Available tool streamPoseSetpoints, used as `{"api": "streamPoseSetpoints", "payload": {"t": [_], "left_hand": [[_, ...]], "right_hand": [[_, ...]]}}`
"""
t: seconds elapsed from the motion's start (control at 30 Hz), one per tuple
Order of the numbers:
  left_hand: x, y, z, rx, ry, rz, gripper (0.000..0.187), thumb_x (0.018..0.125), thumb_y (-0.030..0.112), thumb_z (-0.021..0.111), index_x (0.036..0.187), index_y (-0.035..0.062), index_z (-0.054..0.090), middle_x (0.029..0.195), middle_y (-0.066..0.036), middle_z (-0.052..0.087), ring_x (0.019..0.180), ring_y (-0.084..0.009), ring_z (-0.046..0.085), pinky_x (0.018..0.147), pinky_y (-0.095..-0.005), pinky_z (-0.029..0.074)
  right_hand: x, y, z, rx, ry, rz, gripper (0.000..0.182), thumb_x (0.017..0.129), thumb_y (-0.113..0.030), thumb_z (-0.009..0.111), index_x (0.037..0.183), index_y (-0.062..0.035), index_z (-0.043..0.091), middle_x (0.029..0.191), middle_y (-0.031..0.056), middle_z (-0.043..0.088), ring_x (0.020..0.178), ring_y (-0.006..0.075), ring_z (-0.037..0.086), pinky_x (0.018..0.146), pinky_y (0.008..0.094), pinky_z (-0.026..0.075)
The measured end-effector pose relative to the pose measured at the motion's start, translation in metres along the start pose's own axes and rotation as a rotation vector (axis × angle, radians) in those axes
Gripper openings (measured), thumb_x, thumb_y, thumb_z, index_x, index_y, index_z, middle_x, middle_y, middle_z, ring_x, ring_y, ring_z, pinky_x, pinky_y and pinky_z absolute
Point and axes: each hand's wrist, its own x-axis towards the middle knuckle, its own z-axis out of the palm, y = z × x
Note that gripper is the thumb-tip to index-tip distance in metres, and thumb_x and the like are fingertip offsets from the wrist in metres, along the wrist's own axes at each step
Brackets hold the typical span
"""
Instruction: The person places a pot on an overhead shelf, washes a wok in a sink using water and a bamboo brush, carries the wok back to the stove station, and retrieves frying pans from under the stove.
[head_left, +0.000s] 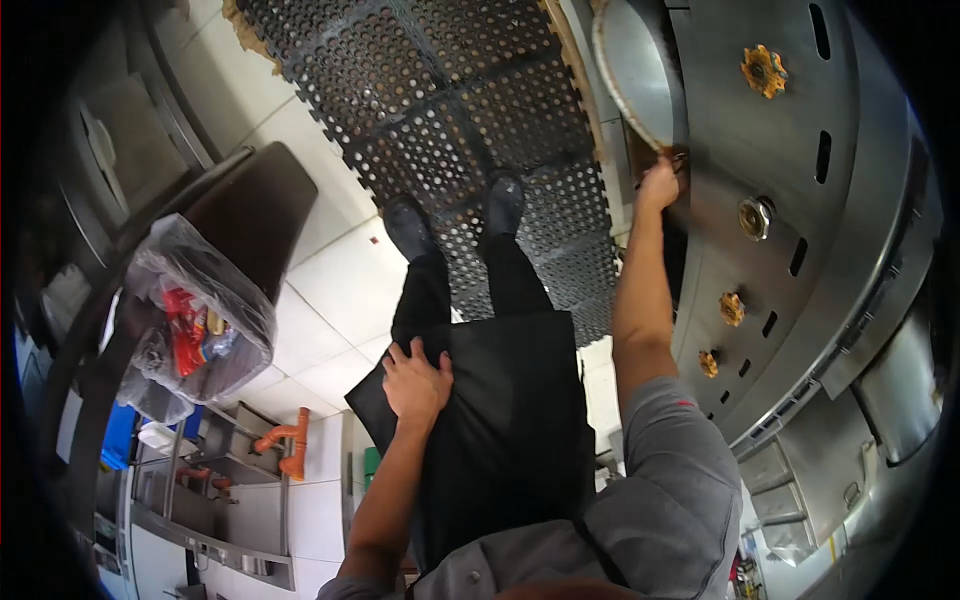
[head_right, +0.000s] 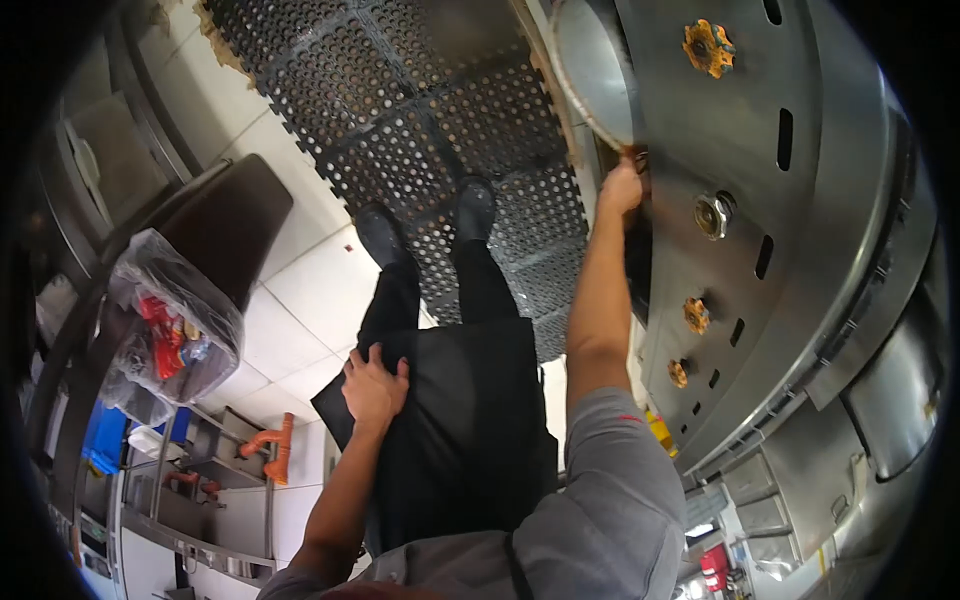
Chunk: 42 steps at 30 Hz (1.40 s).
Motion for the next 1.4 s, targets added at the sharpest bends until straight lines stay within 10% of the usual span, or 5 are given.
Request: {"api": "streamPoseSetpoints", "payload": {"t": [1.4], "left_hand": [[0.075, 0.019, -0.058, 0.053, 0.108, 0.142, 0.048, 0.087, 0.045, 0.053, 0.124, 0.0135, 0.052, 0.117, -0.02, 0.054, 0.109, -0.0383, 0.055, 0.089, -0.0473, 0.048]], "right_hand": [[0.048, -0.055, 0.089, -0.223, -0.195, 0.27, 0.043, 0.082, -0.024, 0.055, 0.118, -0.0009, 0.046, 0.105, 0.0184, 0.053, 0.097, 0.0311, 0.053, 0.089, 0.0403, 0.042]]}}
